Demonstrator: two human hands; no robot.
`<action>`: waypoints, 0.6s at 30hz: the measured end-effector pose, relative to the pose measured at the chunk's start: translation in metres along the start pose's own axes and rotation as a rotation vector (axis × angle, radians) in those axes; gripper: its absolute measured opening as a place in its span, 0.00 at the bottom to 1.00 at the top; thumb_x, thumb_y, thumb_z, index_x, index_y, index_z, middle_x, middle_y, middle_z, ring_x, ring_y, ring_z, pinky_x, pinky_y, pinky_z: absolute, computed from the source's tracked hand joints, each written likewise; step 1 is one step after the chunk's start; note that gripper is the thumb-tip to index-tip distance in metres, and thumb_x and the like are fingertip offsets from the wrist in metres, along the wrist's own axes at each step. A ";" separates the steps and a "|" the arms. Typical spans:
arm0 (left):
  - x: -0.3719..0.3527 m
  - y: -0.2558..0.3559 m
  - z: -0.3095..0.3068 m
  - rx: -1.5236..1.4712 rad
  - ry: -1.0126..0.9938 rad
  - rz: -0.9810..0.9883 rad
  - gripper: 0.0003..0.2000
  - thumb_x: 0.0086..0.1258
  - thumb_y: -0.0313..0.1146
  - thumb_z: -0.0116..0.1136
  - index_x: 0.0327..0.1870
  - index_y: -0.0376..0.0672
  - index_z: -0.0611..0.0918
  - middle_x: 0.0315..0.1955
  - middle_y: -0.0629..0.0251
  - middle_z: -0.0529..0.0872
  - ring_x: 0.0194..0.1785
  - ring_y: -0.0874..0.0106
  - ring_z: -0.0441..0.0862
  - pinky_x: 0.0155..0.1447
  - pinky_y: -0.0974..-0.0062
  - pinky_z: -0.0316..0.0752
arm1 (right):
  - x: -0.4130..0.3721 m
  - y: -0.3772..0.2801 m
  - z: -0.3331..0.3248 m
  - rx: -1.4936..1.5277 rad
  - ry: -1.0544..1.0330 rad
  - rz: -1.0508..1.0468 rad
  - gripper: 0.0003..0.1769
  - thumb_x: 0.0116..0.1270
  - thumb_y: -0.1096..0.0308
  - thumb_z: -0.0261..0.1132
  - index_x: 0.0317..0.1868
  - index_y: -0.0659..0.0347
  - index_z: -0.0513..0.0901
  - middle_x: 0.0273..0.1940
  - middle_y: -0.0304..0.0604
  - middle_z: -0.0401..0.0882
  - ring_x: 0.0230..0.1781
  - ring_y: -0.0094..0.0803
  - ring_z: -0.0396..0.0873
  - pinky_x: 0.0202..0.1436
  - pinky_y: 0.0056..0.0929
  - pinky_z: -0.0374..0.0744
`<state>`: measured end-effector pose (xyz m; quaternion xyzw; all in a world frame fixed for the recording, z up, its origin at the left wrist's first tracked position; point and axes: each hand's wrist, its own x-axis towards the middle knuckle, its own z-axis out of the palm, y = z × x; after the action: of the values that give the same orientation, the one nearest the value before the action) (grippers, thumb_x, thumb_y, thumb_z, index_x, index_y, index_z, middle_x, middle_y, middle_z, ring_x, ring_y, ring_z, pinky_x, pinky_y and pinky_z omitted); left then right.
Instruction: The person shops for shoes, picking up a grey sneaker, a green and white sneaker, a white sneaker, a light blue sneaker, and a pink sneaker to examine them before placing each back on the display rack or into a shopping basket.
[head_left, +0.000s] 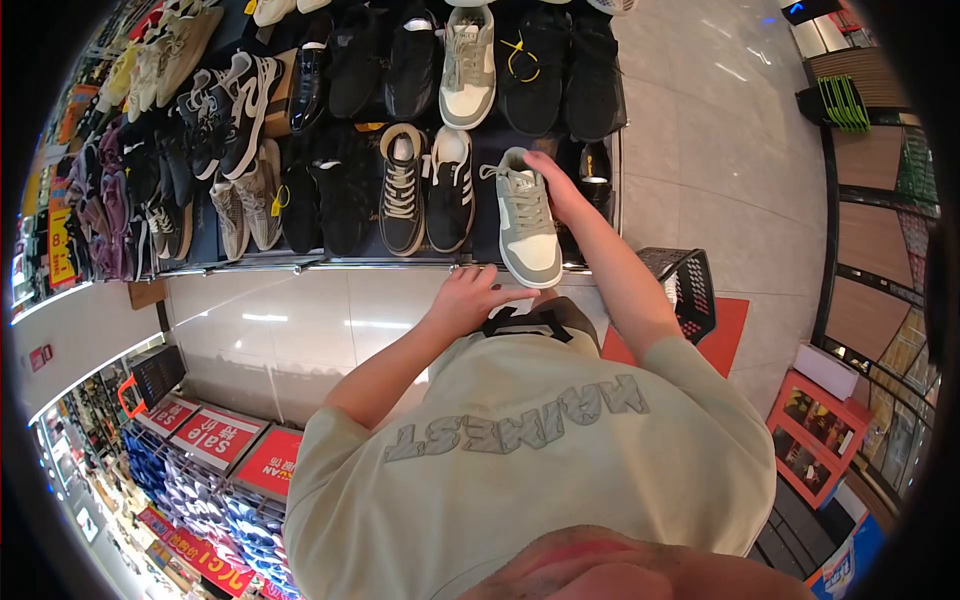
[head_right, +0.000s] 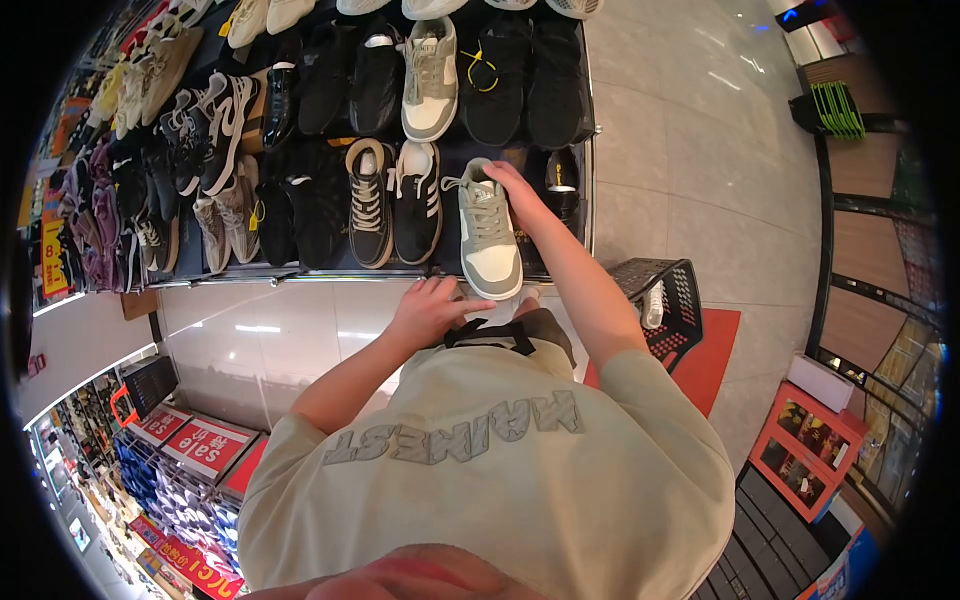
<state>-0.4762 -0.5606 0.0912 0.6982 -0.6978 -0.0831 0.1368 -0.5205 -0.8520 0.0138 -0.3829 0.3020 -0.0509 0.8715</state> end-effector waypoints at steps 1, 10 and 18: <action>0.000 -0.002 0.002 0.019 -0.007 0.002 0.40 0.55 0.37 0.75 0.70 0.92 0.77 0.38 0.68 0.76 0.41 0.65 0.79 0.47 0.67 0.75 | 0.002 0.000 -0.001 -0.004 0.003 -0.005 0.31 0.77 0.48 0.65 0.69 0.60 0.72 0.59 0.46 0.81 0.61 0.35 0.81 0.67 0.39 0.79; 0.007 -0.019 0.037 0.172 0.137 0.048 0.47 0.53 0.31 0.71 0.73 0.96 0.72 0.45 0.61 0.81 0.41 0.64 0.78 0.46 0.67 0.70 | 0.009 -0.006 -0.005 -0.024 0.096 -0.048 0.31 0.75 0.54 0.66 0.71 0.60 0.72 0.61 0.44 0.81 0.61 0.35 0.81 0.68 0.36 0.77; 0.005 -0.016 0.066 0.180 0.132 0.034 0.37 0.66 0.33 0.62 0.75 0.88 0.74 0.63 0.54 0.81 0.47 0.60 0.80 0.46 0.66 0.72 | 0.017 0.008 -0.010 -0.209 0.221 -0.243 0.34 0.75 0.57 0.69 0.74 0.63 0.71 0.63 0.47 0.81 0.64 0.35 0.79 0.69 0.35 0.76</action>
<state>-0.4811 -0.5703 0.0241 0.6997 -0.7036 0.0283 0.1206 -0.5136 -0.8583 -0.0054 -0.4971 0.3512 -0.1656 0.7760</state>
